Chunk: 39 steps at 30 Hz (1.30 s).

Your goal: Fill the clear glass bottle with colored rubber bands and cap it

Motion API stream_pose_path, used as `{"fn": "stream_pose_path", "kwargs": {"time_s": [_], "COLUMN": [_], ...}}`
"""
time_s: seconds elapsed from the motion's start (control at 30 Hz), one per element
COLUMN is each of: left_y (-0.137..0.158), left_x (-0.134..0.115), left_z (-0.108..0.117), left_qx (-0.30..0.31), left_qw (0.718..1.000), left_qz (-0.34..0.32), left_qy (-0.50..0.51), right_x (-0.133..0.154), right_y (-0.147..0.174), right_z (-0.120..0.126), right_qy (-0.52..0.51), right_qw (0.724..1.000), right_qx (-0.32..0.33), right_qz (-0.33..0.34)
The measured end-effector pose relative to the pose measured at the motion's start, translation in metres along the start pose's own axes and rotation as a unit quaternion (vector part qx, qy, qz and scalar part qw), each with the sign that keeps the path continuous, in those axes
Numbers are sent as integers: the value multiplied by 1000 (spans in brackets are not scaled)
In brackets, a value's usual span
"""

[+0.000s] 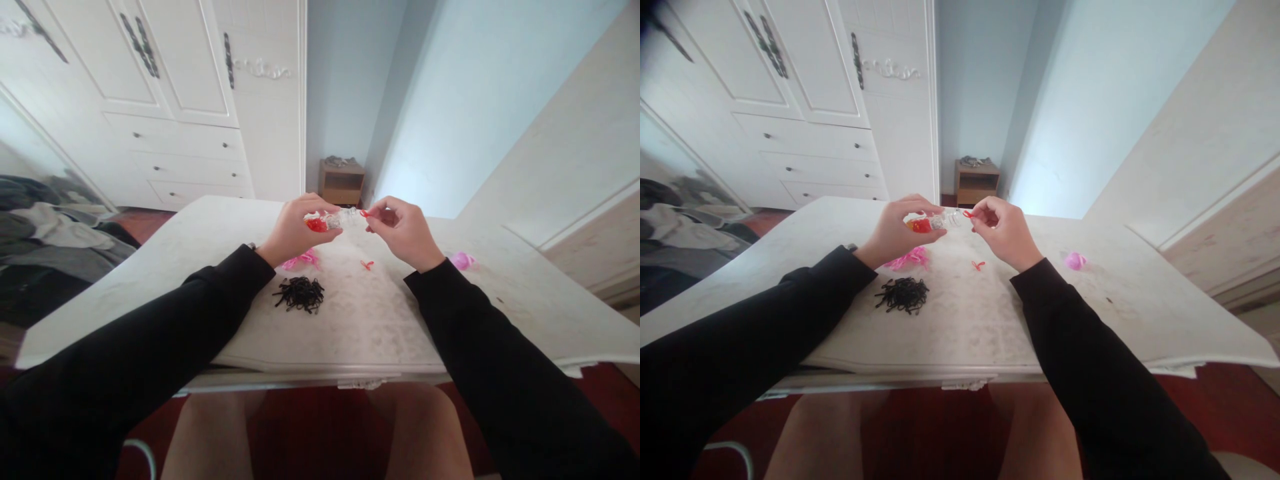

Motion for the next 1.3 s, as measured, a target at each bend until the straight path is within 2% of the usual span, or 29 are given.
{"fn": "stream_pose_path", "kwargs": {"time_s": [0.2, 0.37, 0.57, 0.8, 1.03, 1.2, 1.23, 1.3], "left_y": [3, 4, 4, 5, 4, 1, 1, 0], "left_x": [3, 4, 4, 5, 2, 19, 24, 32], "left_z": [-10, -12, -13, -14, -11, -11, -11, -11], "left_qx": [35, 38, 43, 50, 38, 9, -1, -13], "left_qw": [999, 999, 999, 998, 998, 982, 975, 966], "left_qz": [-7, -5, 0, 10, 45, 118, 132, 147], "left_qy": [2, 16, 21, 22, 34, 149, 177, 213], "right_x": [14, 17, 24, 24, 34, 33, 29, 16], "right_y": [5, 6, 7, 7, 9, 7, 5, 1], "right_z": [-8, -8, -9, -5, -1, 8, 8, 2], "right_qy": [51, 16, -13, 55, 77, 98, 109, 141], "right_qw": [997, 997, 992, 995, 987, 987, 988, 989], "right_qx": [3, -3, 4, -14, -34, -72, -60, 13], "right_qz": [66, 76, 126, 87, 135, 110, 93, 49]}}
Point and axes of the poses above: each hand's wrist, its own y-axis away from the middle knuckle, its own z-axis out of the back of the hand, x = y × z, the point moved 9 cm from there along -y, towards the middle knuckle, and after that the axes turned 2 degrees about -y, right-handed, at the moved point
